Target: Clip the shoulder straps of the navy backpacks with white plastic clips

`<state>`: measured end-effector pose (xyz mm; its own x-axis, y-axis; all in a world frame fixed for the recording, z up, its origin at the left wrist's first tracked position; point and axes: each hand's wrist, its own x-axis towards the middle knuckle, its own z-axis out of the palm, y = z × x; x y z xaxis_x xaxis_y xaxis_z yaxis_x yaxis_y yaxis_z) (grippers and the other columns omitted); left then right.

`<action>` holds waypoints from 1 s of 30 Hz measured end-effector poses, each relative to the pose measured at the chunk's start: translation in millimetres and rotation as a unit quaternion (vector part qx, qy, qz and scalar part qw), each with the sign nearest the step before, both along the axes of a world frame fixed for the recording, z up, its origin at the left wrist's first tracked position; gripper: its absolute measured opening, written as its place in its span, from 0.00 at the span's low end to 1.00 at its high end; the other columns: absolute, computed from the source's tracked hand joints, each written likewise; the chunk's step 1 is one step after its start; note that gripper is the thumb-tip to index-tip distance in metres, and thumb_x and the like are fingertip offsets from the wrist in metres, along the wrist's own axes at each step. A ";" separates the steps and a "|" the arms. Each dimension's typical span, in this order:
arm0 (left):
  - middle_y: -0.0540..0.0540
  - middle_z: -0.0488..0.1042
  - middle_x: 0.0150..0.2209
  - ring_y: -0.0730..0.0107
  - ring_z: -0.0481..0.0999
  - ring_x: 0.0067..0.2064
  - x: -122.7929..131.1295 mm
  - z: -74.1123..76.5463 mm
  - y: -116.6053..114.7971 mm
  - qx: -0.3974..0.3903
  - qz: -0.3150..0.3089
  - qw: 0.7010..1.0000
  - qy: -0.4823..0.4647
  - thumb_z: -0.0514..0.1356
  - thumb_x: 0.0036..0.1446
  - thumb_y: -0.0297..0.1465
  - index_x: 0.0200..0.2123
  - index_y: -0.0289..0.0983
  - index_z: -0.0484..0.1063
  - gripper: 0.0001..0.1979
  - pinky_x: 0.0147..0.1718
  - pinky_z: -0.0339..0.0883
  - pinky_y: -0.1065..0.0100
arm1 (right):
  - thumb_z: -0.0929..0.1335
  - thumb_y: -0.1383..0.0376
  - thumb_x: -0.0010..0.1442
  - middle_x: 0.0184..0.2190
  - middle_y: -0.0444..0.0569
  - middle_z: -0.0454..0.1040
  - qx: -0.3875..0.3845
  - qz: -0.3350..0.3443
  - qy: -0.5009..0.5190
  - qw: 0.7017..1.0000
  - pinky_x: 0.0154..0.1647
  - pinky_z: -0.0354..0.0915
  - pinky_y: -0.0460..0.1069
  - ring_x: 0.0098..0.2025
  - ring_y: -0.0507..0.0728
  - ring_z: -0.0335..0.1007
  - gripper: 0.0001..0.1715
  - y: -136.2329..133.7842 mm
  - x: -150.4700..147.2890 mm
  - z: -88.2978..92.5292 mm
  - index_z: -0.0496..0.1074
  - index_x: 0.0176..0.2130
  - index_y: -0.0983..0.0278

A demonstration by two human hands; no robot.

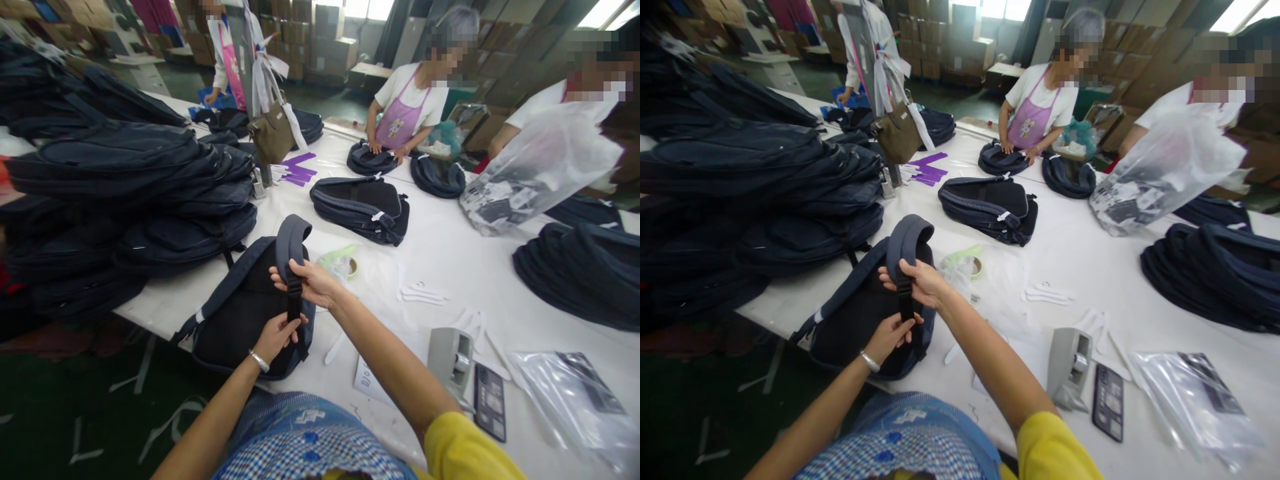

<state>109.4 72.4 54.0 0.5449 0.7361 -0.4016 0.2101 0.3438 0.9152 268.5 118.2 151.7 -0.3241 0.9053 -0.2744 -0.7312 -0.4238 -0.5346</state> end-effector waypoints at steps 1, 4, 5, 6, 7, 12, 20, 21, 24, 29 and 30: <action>0.53 0.66 0.17 0.81 0.56 0.15 -2.6 -0.6 1.1 -0.010 -0.007 1.000 0.004 0.58 0.53 0.44 0.42 0.32 0.73 0.21 0.15 0.48 0.76 | 0.62 0.67 0.64 0.39 0.55 0.77 0.002 0.000 0.001 1.000 0.43 0.73 0.50 0.39 0.53 0.76 0.09 0.0 0.4 -0.3 0.67 0.42 0.70; 0.49 0.73 0.22 0.81 0.59 0.17 -7.5 -4.2 2.3 -0.040 -0.014 0.999 -0.004 0.59 0.53 0.43 0.42 0.32 0.73 0.21 0.15 0.49 0.76 | 0.62 0.67 0.64 0.40 0.55 0.77 0.008 -0.006 0.005 1.000 0.45 0.73 0.51 0.39 0.54 0.76 0.08 0.5 0.7 -0.7 0.67 0.42 0.70; 0.46 0.75 0.27 0.82 0.62 0.18 -7.8 -6.0 2.2 -0.047 -0.011 0.999 -0.015 0.59 0.53 0.42 0.43 0.32 0.72 0.21 0.15 0.51 0.77 | 0.63 0.67 0.64 0.40 0.55 0.77 0.008 -0.009 0.003 1.000 0.45 0.73 0.51 0.39 0.54 0.76 0.08 0.5 0.3 -0.5 0.67 0.42 0.70; 0.43 0.77 0.32 0.82 0.64 0.19 -7.6 -8.1 2.1 -0.052 -0.006 0.998 -0.024 0.59 0.53 0.41 0.44 0.33 0.71 0.21 0.15 0.52 0.77 | 0.63 0.67 0.64 0.39 0.55 0.77 0.007 -0.012 -0.001 1.000 0.44 0.73 0.51 0.39 0.53 0.76 0.08 0.2 -0.3 0.0 0.67 0.41 0.70; 0.42 0.77 0.37 0.81 0.66 0.20 -7.0 -10.6 2.0 -0.053 0.000 0.998 -0.028 0.59 0.53 0.41 0.45 0.33 0.70 0.20 0.15 0.52 0.77 | 0.63 0.67 0.63 0.39 0.55 0.77 0.004 -0.014 -0.005 1.000 0.44 0.73 0.50 0.39 0.53 0.76 0.08 -0.7 -1.1 0.7 0.66 0.41 0.69; 0.41 0.77 0.39 0.72 0.75 0.26 -6.6 -24.8 3.9 0.021 0.032 0.999 0.021 0.59 0.53 0.40 0.43 0.33 0.71 0.19 0.16 0.60 0.76 | 0.65 0.64 0.61 0.39 0.53 0.77 0.008 -0.016 -0.046 0.999 0.43 0.71 0.49 0.38 0.53 0.74 0.10 -22.5 -5.3 0.4 0.68 0.41 0.68; 0.43 0.77 0.41 0.60 0.74 0.45 -20.0 -32.0 -1.4 0.199 0.017 0.978 0.056 0.57 0.53 0.28 0.36 0.38 0.77 0.10 0.48 0.66 0.60 | 0.72 0.60 0.52 0.38 0.45 0.76 -0.036 -0.031 -0.239 0.970 0.50 0.62 0.50 0.41 0.54 0.71 0.17 -110.2 -11.4 -54.2 0.73 0.42 0.63; 0.43 0.77 0.42 0.60 0.74 0.45 -20.7 -31.7 -2.8 0.202 0.011 0.978 0.055 0.56 0.53 0.28 0.36 0.38 0.77 0.10 0.48 0.66 0.61 | 0.72 0.59 0.51 0.37 0.46 0.76 -0.058 -0.033 -0.234 0.970 0.49 0.63 0.50 0.39 0.54 0.71 0.17 -120.6 -16.1 -65.0 0.73 0.41 0.63; 0.42 0.77 0.42 0.60 0.75 0.43 -21.7 -32.8 -6.6 0.193 0.008 0.980 0.048 0.56 0.53 0.28 0.37 0.37 0.77 0.11 0.44 0.68 0.63 | 0.71 0.54 0.51 0.33 0.49 0.75 -0.129 -0.036 -0.194 0.972 0.40 0.67 0.52 0.33 0.56 0.71 0.20 -144.6 -34.3 -95.2 0.72 0.40 0.65; 0.42 0.79 0.37 0.61 0.76 0.38 -21.9 -40.8 -5.5 0.140 0.027 0.989 0.038 0.57 0.51 0.28 0.38 0.34 0.76 0.11 0.41 0.69 0.63 | 0.72 0.54 0.48 0.37 0.48 0.75 -0.114 -0.095 -0.289 0.946 0.41 0.67 0.53 0.38 0.56 0.71 0.28 -151.4 -48.5 -129.0 0.69 0.47 0.61; 0.43 0.79 0.35 0.61 0.76 0.37 -21.5 -42.1 -3.6 0.130 0.035 0.990 0.034 0.57 0.51 0.28 0.39 0.34 0.76 0.12 0.40 0.69 0.63 | 0.72 0.54 0.48 0.37 0.48 0.76 -0.093 -0.080 -0.323 0.938 0.42 0.67 0.53 0.38 0.57 0.71 0.26 -148.2 -47.0 -133.9 0.71 0.45 0.61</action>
